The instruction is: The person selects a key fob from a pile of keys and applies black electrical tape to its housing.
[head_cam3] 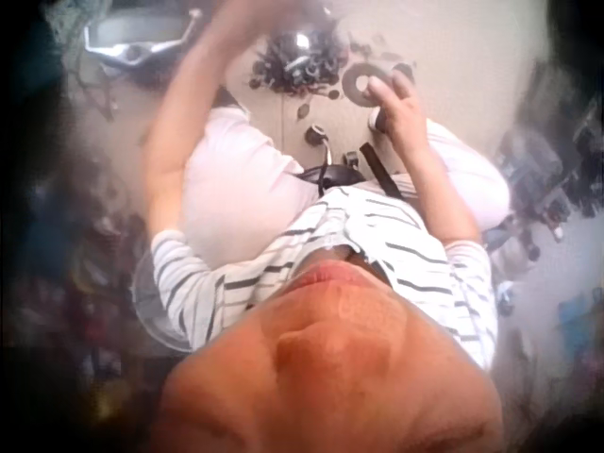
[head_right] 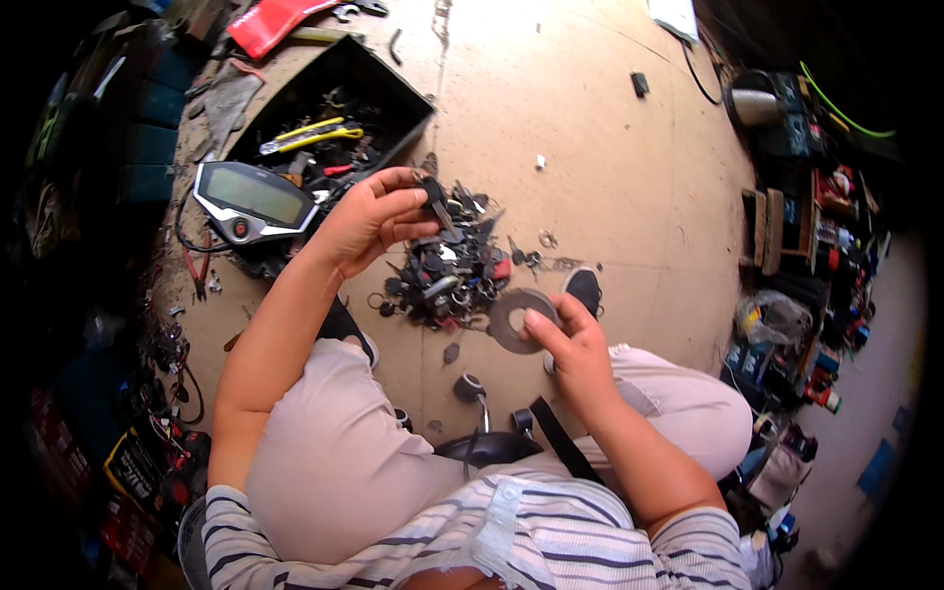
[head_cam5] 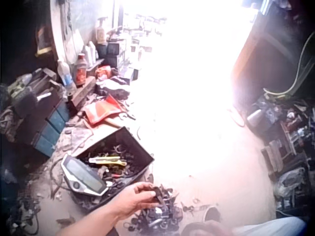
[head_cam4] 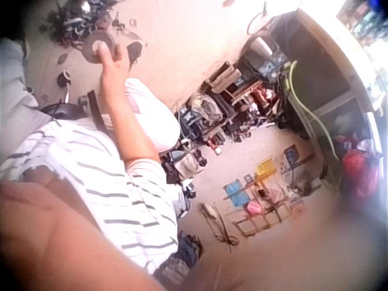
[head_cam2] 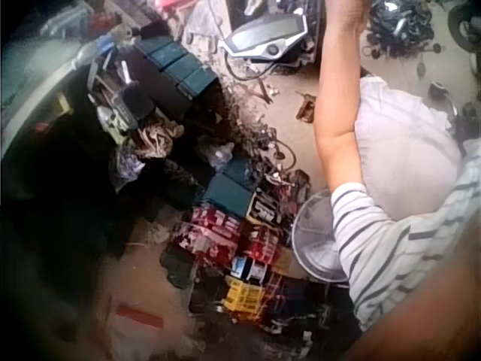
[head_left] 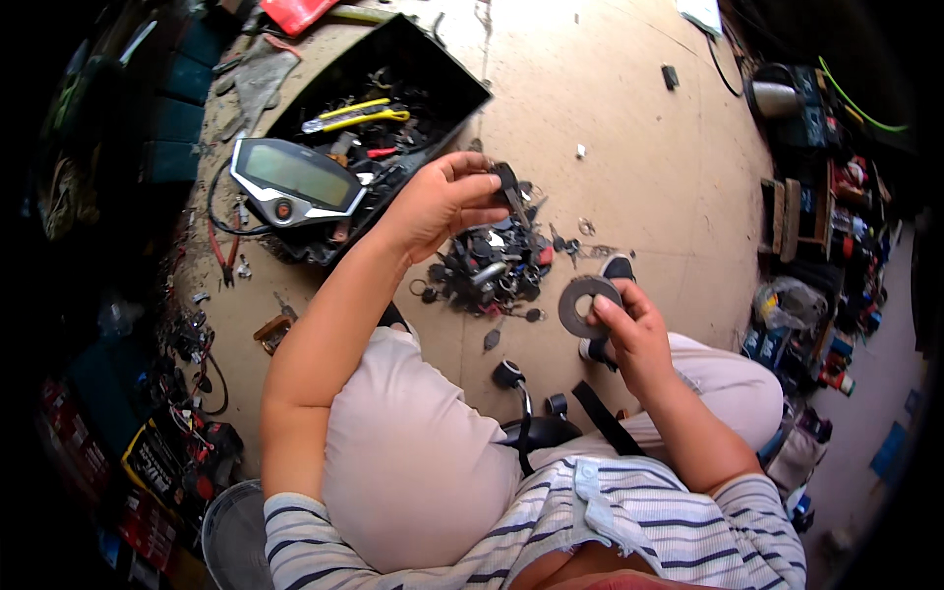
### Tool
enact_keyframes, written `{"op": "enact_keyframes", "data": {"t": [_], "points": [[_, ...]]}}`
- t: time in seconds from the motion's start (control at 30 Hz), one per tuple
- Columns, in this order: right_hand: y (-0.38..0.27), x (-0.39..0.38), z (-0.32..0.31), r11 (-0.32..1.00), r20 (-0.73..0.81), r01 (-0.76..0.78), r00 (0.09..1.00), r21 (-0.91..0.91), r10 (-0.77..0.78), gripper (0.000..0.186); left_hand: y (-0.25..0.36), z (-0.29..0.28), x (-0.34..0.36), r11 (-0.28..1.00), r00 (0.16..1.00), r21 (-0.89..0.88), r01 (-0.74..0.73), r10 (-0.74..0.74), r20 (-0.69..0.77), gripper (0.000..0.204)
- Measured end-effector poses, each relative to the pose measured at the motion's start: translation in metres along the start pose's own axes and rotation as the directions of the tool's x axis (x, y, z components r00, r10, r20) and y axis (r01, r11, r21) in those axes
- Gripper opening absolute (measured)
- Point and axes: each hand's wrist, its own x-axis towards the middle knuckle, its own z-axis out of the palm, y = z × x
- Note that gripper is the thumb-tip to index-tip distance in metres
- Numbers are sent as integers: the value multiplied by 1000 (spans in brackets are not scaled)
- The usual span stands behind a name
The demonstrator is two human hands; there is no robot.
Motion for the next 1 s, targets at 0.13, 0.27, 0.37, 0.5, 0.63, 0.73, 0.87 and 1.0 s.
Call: {"op": "enact_keyframes", "data": {"t": [0.13, 0.27, 0.37, 0.5, 0.63, 0.73, 0.87, 1.0], "points": [[-6, -1, 6, 1000, 18, -8, 1000, 28, 7, 16, -26, 22, -9, 984, 981, 99, 145, -156, 111, 30], [-5, -1, 11, 999, 6, -38, 999, 24, 38, 13, -42, 31, -14, 939, 925, 156, 307, -333, 182, 29], [-8, -2, 13, 994, -40, -112, 993, -13, 112, 12, -53, 23, -11, 936, 929, 177, 303, -332, 166, 29], [-2, 1, 10, 997, -64, -50, 996, 66, 54, 11, -54, 28, -12, 948, 949, 94, 305, -310, 49, 28], [-2, 0, 9, 998, -50, -46, 998, 42, 48, 11, -57, 14, -7, 960, 960, 37, 277, -278, 25, 25], [-2, -1, 8, 998, -40, -57, 998, 25, 58, 11, -57, 13, -6, 955, 956, 43, 293, -294, 19, 22], [-4, 0, 8, 997, -40, -74, 996, 36, 75, 12, -56, 21, -9, 949, 967, 203, 240, -251, 34, 26], [2, 1, 8, 996, 0, -76, 997, 45, 76, 13, -58, 29, -11, 953, 975, 242, 181, -206, 82, 26]]}}
